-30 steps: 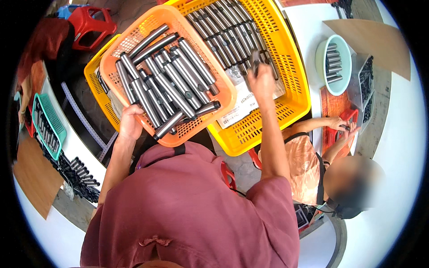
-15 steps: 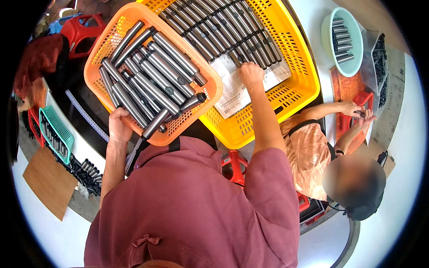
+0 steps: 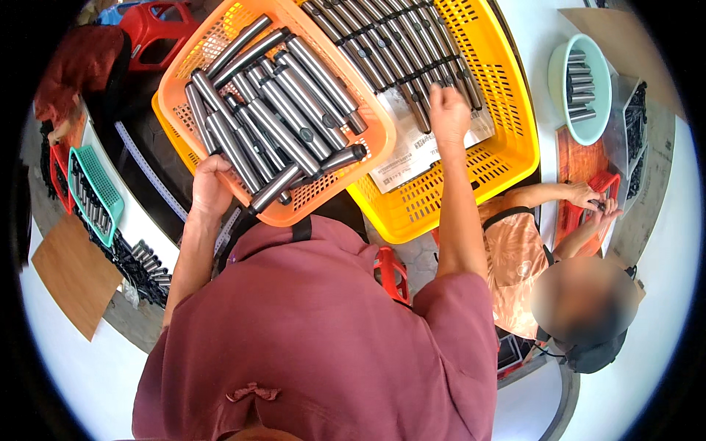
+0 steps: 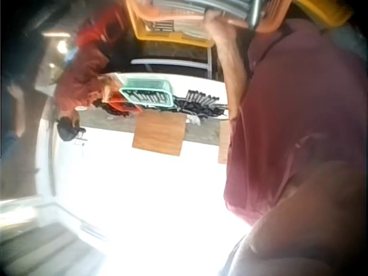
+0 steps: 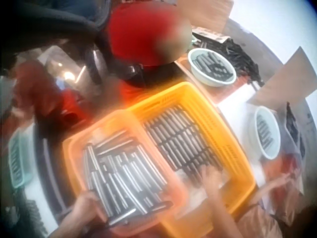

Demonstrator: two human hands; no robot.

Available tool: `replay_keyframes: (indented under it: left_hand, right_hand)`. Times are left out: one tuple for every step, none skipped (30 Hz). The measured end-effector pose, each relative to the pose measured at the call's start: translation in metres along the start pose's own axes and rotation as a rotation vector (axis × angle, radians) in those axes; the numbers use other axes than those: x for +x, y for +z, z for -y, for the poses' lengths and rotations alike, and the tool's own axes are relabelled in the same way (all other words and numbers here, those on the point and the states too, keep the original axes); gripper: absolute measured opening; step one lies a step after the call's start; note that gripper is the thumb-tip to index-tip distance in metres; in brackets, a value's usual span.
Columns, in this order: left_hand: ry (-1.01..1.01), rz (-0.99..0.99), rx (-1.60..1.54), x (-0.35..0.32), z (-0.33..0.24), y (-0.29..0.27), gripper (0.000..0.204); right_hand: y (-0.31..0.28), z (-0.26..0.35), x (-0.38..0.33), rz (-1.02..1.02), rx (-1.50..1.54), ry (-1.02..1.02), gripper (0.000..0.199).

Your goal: The person transfers cylindrical metal parts from an orange basket into a yellow basket lined with newspaper. They place the parts one by one into the yellow basket, arranging them in rows. Another person is visible in the background working at a separate station.

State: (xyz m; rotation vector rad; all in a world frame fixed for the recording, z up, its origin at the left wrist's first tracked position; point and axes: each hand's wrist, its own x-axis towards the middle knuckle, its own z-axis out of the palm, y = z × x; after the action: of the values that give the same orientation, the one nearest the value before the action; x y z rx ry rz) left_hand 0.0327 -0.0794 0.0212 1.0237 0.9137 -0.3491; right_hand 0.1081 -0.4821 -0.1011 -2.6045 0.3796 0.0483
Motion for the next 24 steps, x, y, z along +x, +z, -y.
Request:
replay_keyframes:
  left_hand:
    - [-0.014,0.017,0.002,0.001,-0.001,-0.001,0.018]
    - [-0.027,0.028,0.001,0.001,0.0,-0.003,0.018]
    - [-0.025,0.043,-0.003,0.003,0.001,-0.007,0.021]
    - [-0.02,0.032,-0.006,0.003,0.001,-0.006,0.021]
    - [-0.015,0.018,-0.009,0.001,0.0,-0.005,0.022]
    - [-0.008,0.005,-0.013,0.001,0.0,-0.004,0.023]
    - [-0.015,0.033,-0.011,0.003,0.001,-0.008,0.028]
    - [-0.02,0.063,-0.007,0.008,0.003,-0.016,0.033]
    - [-0.024,0.091,-0.004,0.01,0.003,-0.021,0.039]
    - [-0.013,0.081,-0.014,0.01,0.004,-0.019,0.039]
    - [-0.002,0.07,-0.023,0.01,0.004,-0.016,0.039]
    - [0.009,0.058,-0.034,0.009,0.004,-0.013,0.039]
    - [0.012,0.067,-0.015,0.007,0.002,-0.011,0.04]
    - [0.015,0.076,0.003,0.006,0.001,-0.011,0.04]
    - [0.007,0.094,0.01,0.009,0.005,-0.018,0.042]
    - [0.004,0.092,-0.007,0.009,0.005,-0.018,0.043]
    - [0.001,0.091,-0.024,0.009,0.005,-0.017,0.043]
    - [-0.002,0.088,-0.041,0.008,0.005,-0.015,0.044]
    - [0.004,0.081,-0.042,0.007,0.004,-0.014,0.045]
    - [0.01,0.072,-0.044,0.006,0.003,-0.011,0.045]
    - [0.016,0.064,-0.046,0.004,0.001,-0.007,0.046]
    - [0.034,0.049,-0.005,-0.001,-0.002,-0.001,0.035]
    - [0.017,0.052,-0.014,0.0,-0.001,-0.003,0.034]
    - [0.0,0.055,-0.023,0.003,0.002,-0.007,0.034]
  right_hand:
    - [-0.011,0.015,0.001,-0.177,0.316,-0.026,0.029]
    - [-0.033,0.049,0.001,-0.232,0.327,-0.03,0.025]
    - [-0.051,0.084,-0.005,-0.171,0.442,-0.066,0.024]
    - [-0.064,0.117,-0.013,-0.111,0.554,-0.101,0.023]
    - [-0.072,0.146,-0.021,0.019,0.512,-0.248,0.024]
    - [-0.077,0.172,-0.027,0.149,0.467,-0.395,0.024]
    - [-0.084,0.195,-0.033,0.336,0.173,-0.479,0.024]
    - [-0.086,0.211,-0.038,0.516,-0.126,-0.551,0.025]
    - [-0.079,0.215,-0.043,0.605,-0.215,-0.542,0.028]
    - [-0.069,0.213,-0.047,0.696,-0.305,-0.536,0.031]
    - [-0.06,0.209,-0.051,0.681,-0.323,-0.542,0.034]
    - [-0.062,0.209,-0.05,0.679,-0.285,-0.525,0.035]
    - [-0.066,0.211,-0.049,0.682,-0.245,-0.509,0.036]
    - [-0.068,0.212,-0.048,0.685,-0.204,-0.493,0.037]
    - [-0.065,0.21,-0.048,0.684,-0.152,-0.47,0.043]
    - [-0.064,0.21,-0.048,0.69,-0.144,-0.464,0.044]
    - [-0.062,0.213,-0.05,0.697,-0.135,-0.459,0.046]
    - [-0.06,0.215,-0.051,0.704,-0.126,-0.453,0.047]
    - [-0.056,0.215,-0.053,0.613,-0.095,-0.519,0.045]
    - [-0.05,0.215,-0.056,0.522,-0.065,-0.583,0.044]
    - [-0.045,0.214,-0.058,0.431,-0.034,-0.646,0.042]
    - [-0.041,0.217,-0.059,0.339,-0.002,-0.708,0.041]
    - [-0.044,0.224,-0.054,0.456,-0.047,-0.62,0.035]
    - [-0.049,0.228,-0.046,0.575,-0.051,-0.575,0.028]
